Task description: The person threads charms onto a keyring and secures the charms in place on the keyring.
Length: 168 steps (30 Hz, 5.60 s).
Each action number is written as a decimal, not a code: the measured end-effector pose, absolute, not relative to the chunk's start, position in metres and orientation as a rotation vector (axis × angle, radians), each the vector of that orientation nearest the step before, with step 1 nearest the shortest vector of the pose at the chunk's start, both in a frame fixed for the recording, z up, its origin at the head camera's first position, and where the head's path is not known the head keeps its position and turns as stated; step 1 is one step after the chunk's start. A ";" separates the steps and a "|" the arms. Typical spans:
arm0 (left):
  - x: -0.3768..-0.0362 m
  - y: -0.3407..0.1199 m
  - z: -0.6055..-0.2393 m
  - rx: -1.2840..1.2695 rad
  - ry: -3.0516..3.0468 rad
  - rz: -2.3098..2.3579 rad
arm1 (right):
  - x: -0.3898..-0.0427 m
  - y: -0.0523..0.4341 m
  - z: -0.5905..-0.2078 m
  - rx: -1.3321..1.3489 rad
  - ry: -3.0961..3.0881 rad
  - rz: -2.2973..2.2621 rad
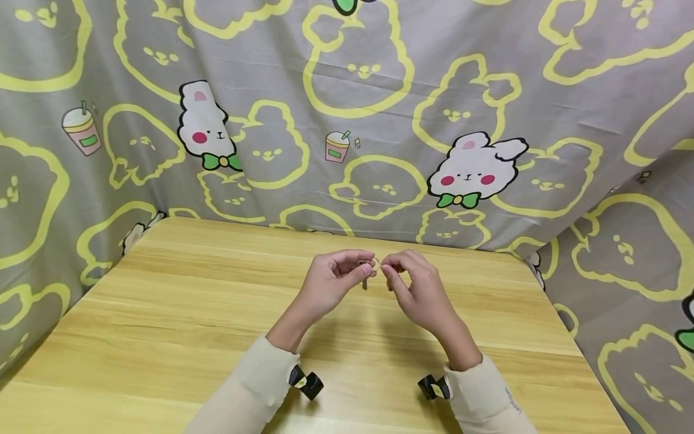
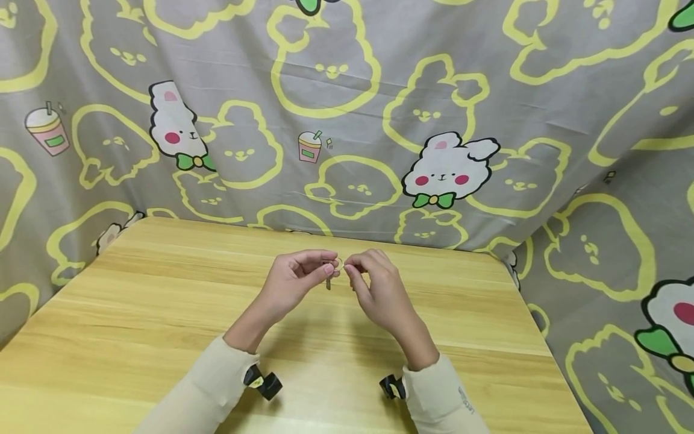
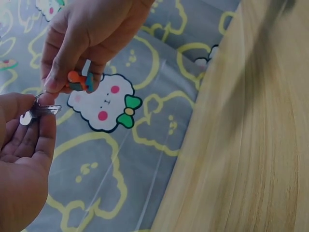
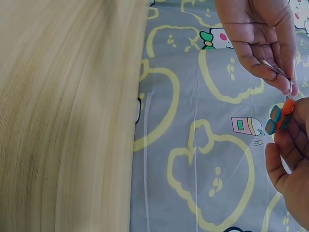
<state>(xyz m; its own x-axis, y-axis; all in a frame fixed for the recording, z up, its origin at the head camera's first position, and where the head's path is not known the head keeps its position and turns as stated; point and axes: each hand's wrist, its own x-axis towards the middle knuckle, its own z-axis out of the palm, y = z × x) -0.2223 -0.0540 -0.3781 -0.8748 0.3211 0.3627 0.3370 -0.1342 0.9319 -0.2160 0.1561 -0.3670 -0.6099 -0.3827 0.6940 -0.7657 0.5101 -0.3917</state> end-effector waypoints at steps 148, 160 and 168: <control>-0.234 -0.061 -0.380 -0.984 -2.027 -1.154 | -0.213 0.144 -0.370 1.044 -2.242 0.792; -0.231 -0.060 -0.380 -0.882 -2.017 -1.265 | -0.212 0.142 -0.368 1.027 -2.284 0.812; -0.232 -0.059 -0.381 -0.925 -2.044 -1.214 | -0.213 0.143 -0.368 1.013 -2.292 0.794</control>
